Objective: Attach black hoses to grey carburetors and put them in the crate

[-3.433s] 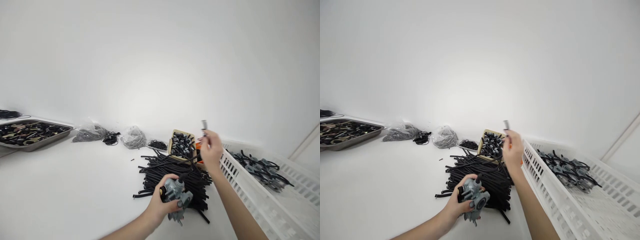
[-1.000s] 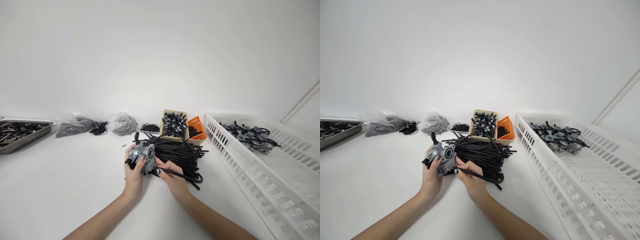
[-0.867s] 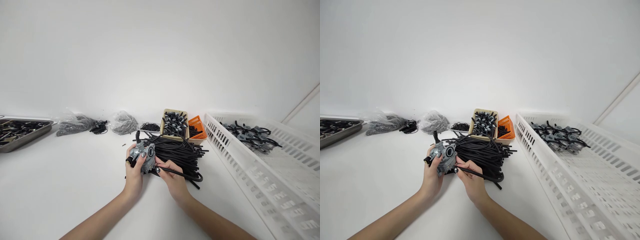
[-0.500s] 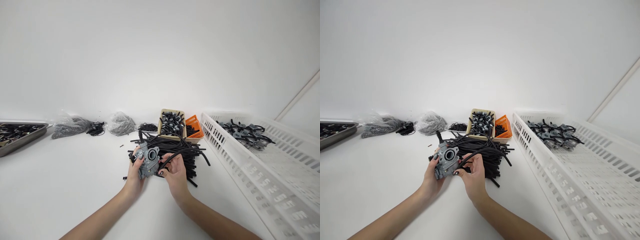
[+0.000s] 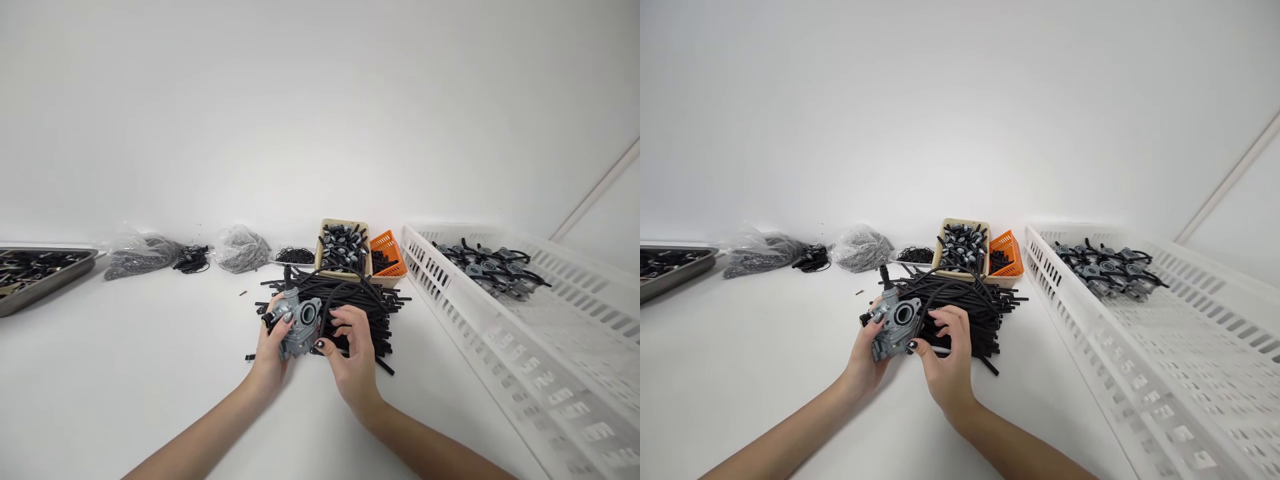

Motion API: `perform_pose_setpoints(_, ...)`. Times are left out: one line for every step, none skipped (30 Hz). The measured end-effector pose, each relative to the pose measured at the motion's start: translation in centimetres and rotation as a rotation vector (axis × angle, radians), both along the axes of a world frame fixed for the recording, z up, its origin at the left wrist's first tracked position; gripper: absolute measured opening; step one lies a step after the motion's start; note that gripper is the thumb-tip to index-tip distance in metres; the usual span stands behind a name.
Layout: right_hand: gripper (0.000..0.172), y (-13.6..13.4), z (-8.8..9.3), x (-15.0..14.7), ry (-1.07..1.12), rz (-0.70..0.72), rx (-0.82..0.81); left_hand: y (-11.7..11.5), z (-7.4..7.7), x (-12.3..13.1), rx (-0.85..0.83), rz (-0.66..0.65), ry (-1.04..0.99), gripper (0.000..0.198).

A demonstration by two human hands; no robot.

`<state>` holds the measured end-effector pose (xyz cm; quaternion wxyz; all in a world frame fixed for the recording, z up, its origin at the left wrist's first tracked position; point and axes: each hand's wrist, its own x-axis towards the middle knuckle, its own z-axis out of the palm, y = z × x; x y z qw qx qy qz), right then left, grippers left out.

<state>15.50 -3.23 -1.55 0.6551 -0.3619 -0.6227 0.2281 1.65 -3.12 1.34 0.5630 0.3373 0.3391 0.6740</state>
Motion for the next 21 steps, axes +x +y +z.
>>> perform_pose_setpoints(0.025, 0.1, 0.1, 0.1, -0.004, 0.004, -0.012, 0.1, -0.2, -0.1, 0.013, -0.009, 0.016, 0.07)
perform_pose_setpoints(0.02, 0.2, 0.1, 0.2, -0.001, 0.009, -0.029, 0.1, -0.3, -0.1, 0.027, -0.025, 0.034, 0.068)
perform_pose_setpoints(0.015, 0.3, 0.2, 0.3, 0.006, 0.017, -0.046, 0.2, -0.4, -0.1, 0.042, -0.043, 0.052, 0.066)
perform_pose_setpoints(0.011, 0.5, 0.2, 0.5, 0.023, 0.03, -0.059, 0.2, -0.5, -0.1, 0.052, -0.059, 0.065, 0.064)
perform_pose_setpoints(0.008, 0.7, 0.3, 0.6, 0.052, 0.055, -0.077, 0.2, -0.5, 0.0, 0.053, -0.068, 0.07, 0.063)
perform_pose_setpoints(0.009, 0.8, 0.3, 0.6, 0.089, 0.095, -0.103, 0.2, -0.4, 0.1, 0.039, -0.07, 0.065, 0.063)
perform_pose_setpoints(0.011, 0.9, 0.4, 0.6, 0.13, 0.148, -0.14, 0.2, -0.3, 0.1, 0.016, -0.067, 0.054, 0.063)
perform_pose_setpoints(0.013, 1.0, 0.4, 0.6, 0.174, 0.208, -0.185, 0.2, -0.2, 0.2, -0.012, -0.063, 0.037, 0.063)
perform_pose_setpoints(0.015, 1.0, 0.4, 0.5, 0.219, 0.264, -0.232, 0.2, 0.0, 0.3, -0.039, -0.059, 0.018, 0.063)
perform_pose_setpoints(0.018, 1.0, 0.5, 0.4, 0.263, 0.311, -0.278, 0.3, 0.2, 0.4, -0.062, -0.058, -0.002, 0.063)
perform_pose_setpoints(0.022, 0.9, 0.6, 0.3, 0.306, 0.351, -0.319, 0.3, 0.4, 0.5, -0.082, -0.061, -0.021, 0.063)
perform_pose_setpoints(0.026, 0.8, 0.7, 0.2, 0.35, 0.385, -0.354, 0.3, 0.6, 0.5, -0.099, -0.064, -0.04, 0.063)
perform_pose_setpoints(0.031, 0.8, 0.8, 0.1, 0.393, 0.419, -0.386, 0.4, 0.7, 0.5, -0.117, -0.07, -0.058, 0.065)
perform_pose_setpoints(0.036, 0.6, 0.9, 0.1, 0.43, 0.454, -0.414, 0.4, 0.8, 0.5, -0.137, -0.081, -0.075, 0.067)
perform_pose_setpoints(0.041, 0.5, 1.0, 0.0, 0.458, 0.489, -0.436, 0.4, 0.8, 0.5, -0.156, -0.099, -0.091, 0.07)
perform_pose_setpoints(0.045, 0.4, 1.1, 0.0, 0.471, 0.515, -0.444, 0.4, 0.8, 0.4, -0.172, -0.123, -0.105, 0.072)
perform_pose_setpoints(0.046, 0.3, 1.2, 0.0, 0.471, 0.531, -0.434, 0.4, 0.7, 0.4, -0.188, -0.152, -0.118, 0.072)
perform_pose_setpoints(0.048, 0.2, 1.2, 0.1, 0.456, 0.543, -0.41, 0.4, 0.5, 0.4, -0.207, -0.189, -0.128, 0.072)
perform_pose_setpoints(0.05, 0.1, 1.3, 0.1, 0.43, 0.557, -0.381, 0.3, 0.4, 0.3, -0.231, -0.229, -0.135, 0.07)
perform_pose_setpoints(0.052, 0.0, 1.3, 0.2, 0.402, 0.573, -0.356, 0.3, 0.2, 0.3, -0.263, -0.269, -0.141, 0.068)
perform_pose_setpoints(0.054, -0.1, 1.3, 0.3, 0.378, 0.59, -0.343, 0.3, 0.1, 0.2, -0.302, -0.307, -0.147, 0.065)
